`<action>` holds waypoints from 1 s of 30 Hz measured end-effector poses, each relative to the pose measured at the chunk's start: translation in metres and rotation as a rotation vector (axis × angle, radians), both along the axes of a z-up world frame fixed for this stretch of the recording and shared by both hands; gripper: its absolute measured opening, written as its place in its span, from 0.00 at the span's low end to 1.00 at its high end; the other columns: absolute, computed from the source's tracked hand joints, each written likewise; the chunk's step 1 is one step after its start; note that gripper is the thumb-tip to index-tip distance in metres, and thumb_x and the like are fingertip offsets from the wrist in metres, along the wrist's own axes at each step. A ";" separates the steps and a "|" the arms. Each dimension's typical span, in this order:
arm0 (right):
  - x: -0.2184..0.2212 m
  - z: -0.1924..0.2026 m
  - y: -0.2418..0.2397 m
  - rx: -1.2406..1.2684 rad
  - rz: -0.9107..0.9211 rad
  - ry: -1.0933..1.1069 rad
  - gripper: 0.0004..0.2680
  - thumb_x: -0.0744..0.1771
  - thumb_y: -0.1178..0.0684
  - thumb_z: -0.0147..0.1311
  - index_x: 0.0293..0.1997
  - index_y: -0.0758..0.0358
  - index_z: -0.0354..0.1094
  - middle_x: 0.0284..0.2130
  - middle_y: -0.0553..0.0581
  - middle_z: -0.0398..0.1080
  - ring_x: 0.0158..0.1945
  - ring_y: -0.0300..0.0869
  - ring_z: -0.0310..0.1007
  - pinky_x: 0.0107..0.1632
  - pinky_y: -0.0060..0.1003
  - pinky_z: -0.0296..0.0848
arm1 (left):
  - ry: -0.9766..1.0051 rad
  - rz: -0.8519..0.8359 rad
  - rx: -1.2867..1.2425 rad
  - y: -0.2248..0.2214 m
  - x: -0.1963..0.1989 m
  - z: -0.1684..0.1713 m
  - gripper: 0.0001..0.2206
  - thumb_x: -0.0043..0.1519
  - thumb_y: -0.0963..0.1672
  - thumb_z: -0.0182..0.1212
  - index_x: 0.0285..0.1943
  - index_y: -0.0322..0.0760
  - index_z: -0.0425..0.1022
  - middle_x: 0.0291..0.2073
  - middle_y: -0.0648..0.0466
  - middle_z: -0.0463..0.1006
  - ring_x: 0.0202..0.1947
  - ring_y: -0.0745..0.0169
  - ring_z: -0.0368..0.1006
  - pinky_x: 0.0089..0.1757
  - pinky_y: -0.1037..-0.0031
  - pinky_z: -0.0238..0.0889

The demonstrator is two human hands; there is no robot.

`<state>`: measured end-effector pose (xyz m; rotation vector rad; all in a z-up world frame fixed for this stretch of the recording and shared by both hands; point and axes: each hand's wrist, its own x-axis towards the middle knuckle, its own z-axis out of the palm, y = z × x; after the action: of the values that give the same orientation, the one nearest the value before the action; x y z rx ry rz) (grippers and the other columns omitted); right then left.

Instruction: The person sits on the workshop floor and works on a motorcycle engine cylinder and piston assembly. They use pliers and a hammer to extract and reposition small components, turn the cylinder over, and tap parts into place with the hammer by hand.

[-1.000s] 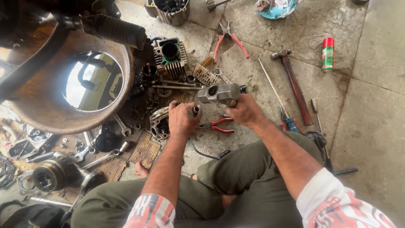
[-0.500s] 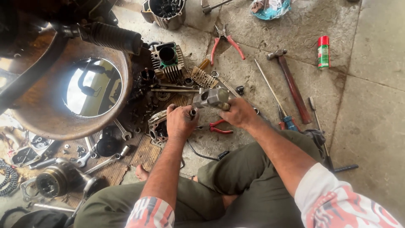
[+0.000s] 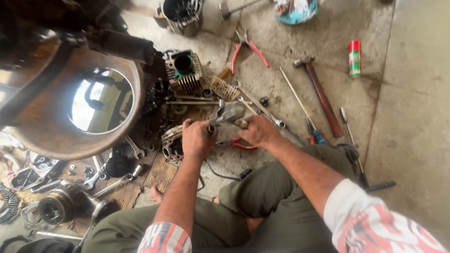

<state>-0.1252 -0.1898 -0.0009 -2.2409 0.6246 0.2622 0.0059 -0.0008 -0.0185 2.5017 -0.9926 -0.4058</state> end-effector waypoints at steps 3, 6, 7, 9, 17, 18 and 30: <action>-0.002 -0.016 -0.003 -0.097 0.077 0.008 0.09 0.61 0.46 0.54 0.27 0.60 0.74 0.21 0.60 0.73 0.28 0.51 0.76 0.36 0.46 0.75 | -0.072 -0.024 -0.005 0.003 -0.005 0.009 0.07 0.59 0.49 0.65 0.33 0.45 0.80 0.25 0.53 0.81 0.36 0.56 0.78 0.60 0.58 0.56; -0.003 -0.009 -0.007 -0.052 0.060 -0.030 0.11 0.62 0.45 0.52 0.28 0.61 0.75 0.22 0.60 0.74 0.28 0.50 0.76 0.36 0.49 0.75 | -0.097 -0.020 0.011 0.001 -0.004 0.006 0.12 0.61 0.51 0.65 0.30 0.43 0.79 0.26 0.53 0.80 0.35 0.56 0.77 0.59 0.58 0.56; -0.003 -0.002 -0.007 -0.054 0.062 -0.029 0.11 0.62 0.45 0.52 0.28 0.61 0.75 0.22 0.60 0.74 0.28 0.50 0.76 0.36 0.49 0.75 | -0.097 -0.018 0.010 0.000 -0.004 0.006 0.12 0.61 0.51 0.65 0.30 0.43 0.79 0.26 0.53 0.80 0.35 0.56 0.77 0.59 0.58 0.56; -0.002 0.011 -0.007 0.135 0.069 -0.243 0.10 0.62 0.46 0.49 0.39 0.58 0.72 0.24 0.57 0.73 0.29 0.47 0.77 0.34 0.45 0.79 | -0.078 -0.015 -0.007 -0.001 -0.003 0.008 0.10 0.61 0.50 0.64 0.32 0.43 0.79 0.24 0.53 0.80 0.34 0.56 0.77 0.60 0.57 0.54; -0.012 -0.052 -0.003 0.096 0.061 -0.383 0.10 0.61 0.51 0.55 0.40 0.66 0.70 0.28 0.57 0.72 0.33 0.48 0.73 0.39 0.48 0.73 | -0.108 -0.014 -0.044 0.006 -0.004 0.002 0.11 0.59 0.49 0.66 0.28 0.41 0.76 0.24 0.50 0.79 0.34 0.52 0.76 0.58 0.57 0.56; -0.014 -0.082 -0.008 0.039 0.038 -0.194 0.10 0.62 0.49 0.60 0.32 0.68 0.69 0.25 0.59 0.71 0.32 0.48 0.72 0.39 0.51 0.71 | -0.113 -0.013 -0.064 0.005 -0.001 0.003 0.12 0.57 0.50 0.67 0.27 0.41 0.76 0.24 0.50 0.79 0.33 0.52 0.76 0.58 0.57 0.56; -0.002 0.031 0.000 0.101 0.068 -0.536 0.11 0.62 0.48 0.53 0.44 0.60 0.73 0.28 0.54 0.76 0.33 0.44 0.78 0.36 0.40 0.76 | -0.083 -0.017 0.074 -0.002 -0.001 0.009 0.15 0.64 0.52 0.60 0.29 0.43 0.76 0.24 0.52 0.79 0.34 0.58 0.77 0.61 0.58 0.53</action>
<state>-0.1274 -0.1900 0.0306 -2.1089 0.2405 -0.2656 0.0044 -0.0024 -0.0091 2.5971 -1.0491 -0.3528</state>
